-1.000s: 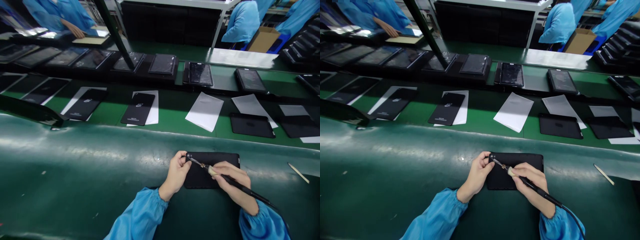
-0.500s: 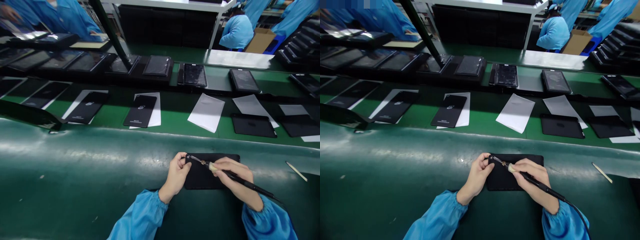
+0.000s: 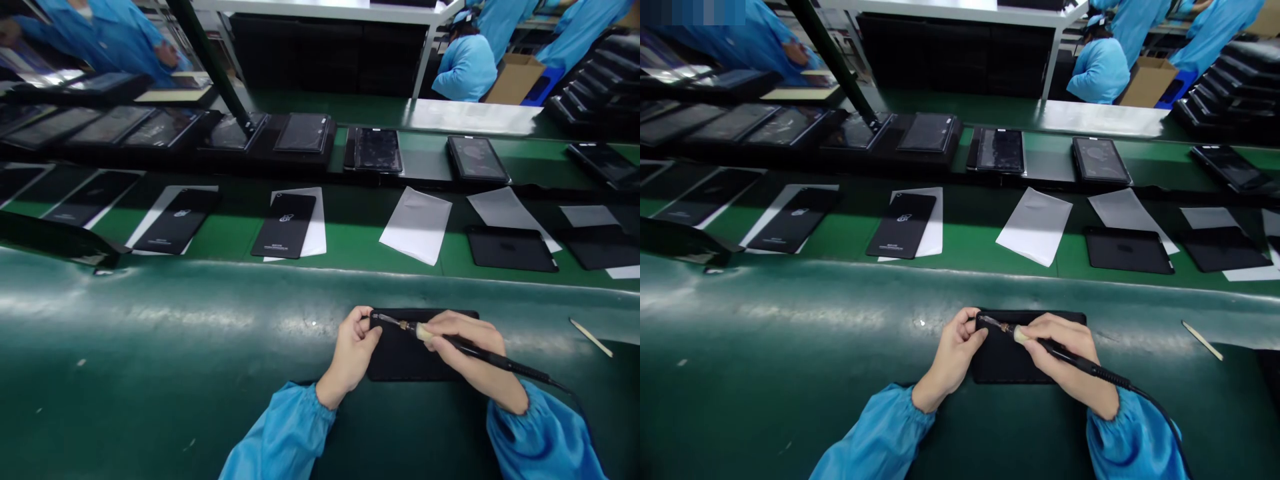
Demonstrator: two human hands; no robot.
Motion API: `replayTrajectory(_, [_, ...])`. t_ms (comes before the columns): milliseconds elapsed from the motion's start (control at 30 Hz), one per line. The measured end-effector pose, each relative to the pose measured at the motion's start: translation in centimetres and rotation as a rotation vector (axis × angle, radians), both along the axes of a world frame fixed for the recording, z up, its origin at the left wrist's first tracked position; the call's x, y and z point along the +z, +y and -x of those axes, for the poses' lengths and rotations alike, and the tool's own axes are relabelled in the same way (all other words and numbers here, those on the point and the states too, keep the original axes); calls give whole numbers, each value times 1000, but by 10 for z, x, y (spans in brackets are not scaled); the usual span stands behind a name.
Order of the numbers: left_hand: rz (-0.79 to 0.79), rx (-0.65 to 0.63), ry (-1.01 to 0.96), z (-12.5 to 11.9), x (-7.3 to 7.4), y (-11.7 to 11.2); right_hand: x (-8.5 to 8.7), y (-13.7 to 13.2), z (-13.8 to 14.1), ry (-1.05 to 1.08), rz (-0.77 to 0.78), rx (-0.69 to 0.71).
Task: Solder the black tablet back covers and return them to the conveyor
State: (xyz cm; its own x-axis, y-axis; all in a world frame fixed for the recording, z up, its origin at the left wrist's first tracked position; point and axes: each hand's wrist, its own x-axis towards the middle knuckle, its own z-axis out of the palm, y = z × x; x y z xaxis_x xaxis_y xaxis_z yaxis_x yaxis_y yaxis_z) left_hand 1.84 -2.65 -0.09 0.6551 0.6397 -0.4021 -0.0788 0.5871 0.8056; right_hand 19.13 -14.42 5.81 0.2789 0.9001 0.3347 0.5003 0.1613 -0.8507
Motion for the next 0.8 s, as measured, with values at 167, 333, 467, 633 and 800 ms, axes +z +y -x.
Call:
replayTrajectory(167, [-4, -4, 3, 0, -1, 0, -7, -7, 4, 20, -5, -22])
replayTrajectory(333, [-8, 1, -1, 0, -2, 1, -11, -4, 6, 16, -3, -8])
replayTrajectory(467, [-7, -5, -9, 1, -2, 1, -11, -1, 9, 0, -11, -18])
replayTrajectory(633, [-14, 23, -5, 2, -4, 1, -15, -9, 14, 32, 3, -55])
replayTrajectory(800, [-3, 61, 13, 0, -4, 0, -30, -24, 25, 200, 50, -204])
